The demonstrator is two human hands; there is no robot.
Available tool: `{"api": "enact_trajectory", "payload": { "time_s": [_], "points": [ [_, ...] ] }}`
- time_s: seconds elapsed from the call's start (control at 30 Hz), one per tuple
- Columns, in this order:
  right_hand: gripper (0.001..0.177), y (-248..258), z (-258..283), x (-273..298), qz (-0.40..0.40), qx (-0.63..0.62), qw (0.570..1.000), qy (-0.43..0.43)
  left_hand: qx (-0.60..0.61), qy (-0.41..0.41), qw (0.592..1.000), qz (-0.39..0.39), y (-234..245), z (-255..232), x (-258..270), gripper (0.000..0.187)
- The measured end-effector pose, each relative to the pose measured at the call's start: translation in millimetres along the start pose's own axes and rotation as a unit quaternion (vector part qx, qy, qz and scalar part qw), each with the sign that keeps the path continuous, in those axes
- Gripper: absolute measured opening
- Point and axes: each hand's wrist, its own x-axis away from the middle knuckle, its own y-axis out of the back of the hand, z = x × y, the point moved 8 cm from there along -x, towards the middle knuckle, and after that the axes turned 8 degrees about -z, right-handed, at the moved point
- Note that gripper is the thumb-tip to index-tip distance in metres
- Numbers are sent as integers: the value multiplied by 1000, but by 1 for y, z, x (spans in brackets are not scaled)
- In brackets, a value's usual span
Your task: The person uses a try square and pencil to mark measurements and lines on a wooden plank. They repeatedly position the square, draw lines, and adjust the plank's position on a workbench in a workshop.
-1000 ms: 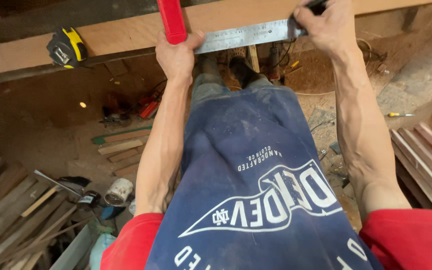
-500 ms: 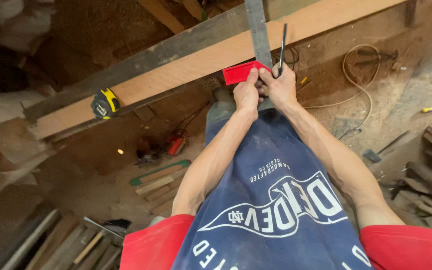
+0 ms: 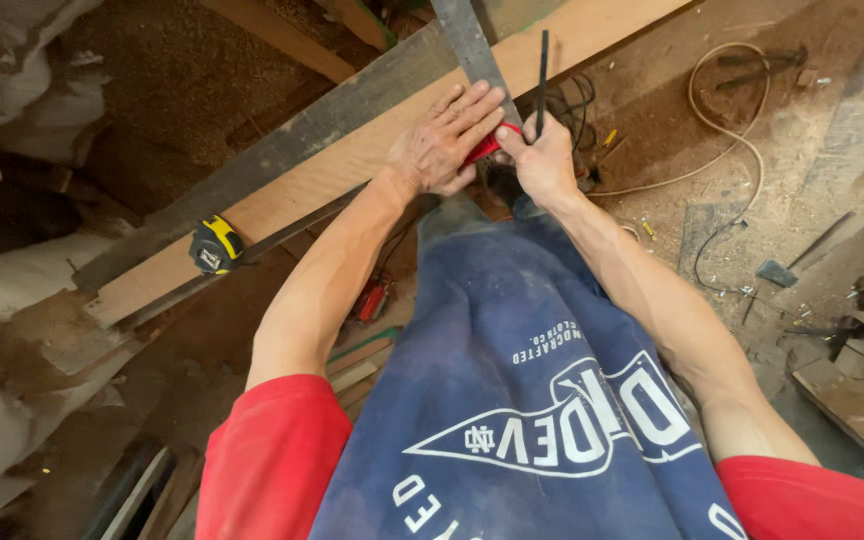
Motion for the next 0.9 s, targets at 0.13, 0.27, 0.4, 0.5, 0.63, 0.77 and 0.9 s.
{"api": "enact_trajectory", "payload": {
  "time_s": [0.13,0.27,0.4,0.5,0.63,0.77,0.9],
  "points": [
    [41,6,-1,3,-27,-12,999,-16,61,7,995,-78,0,9,6,77],
    [42,10,-2,3,-34,-4,999,-16,76,14,992,-100,-3,13,8,73],
    [42,9,-4,1,-29,-9,999,-16,76,2,992,-101,0,14,7,74],
    [42,11,-8,3,-26,-14,999,-21,78,8,992,-97,0,13,7,72],
    [43,10,-9,2,-26,-5,999,-23,79,5,991,-104,4,13,6,72],
    [41,9,-10,0,-21,-28,999,-30,78,2,991,-109,4,13,5,71],
    [41,9,-9,0,-16,-30,999,-28,78,5,991,-107,4,12,6,71]
  ]
}}
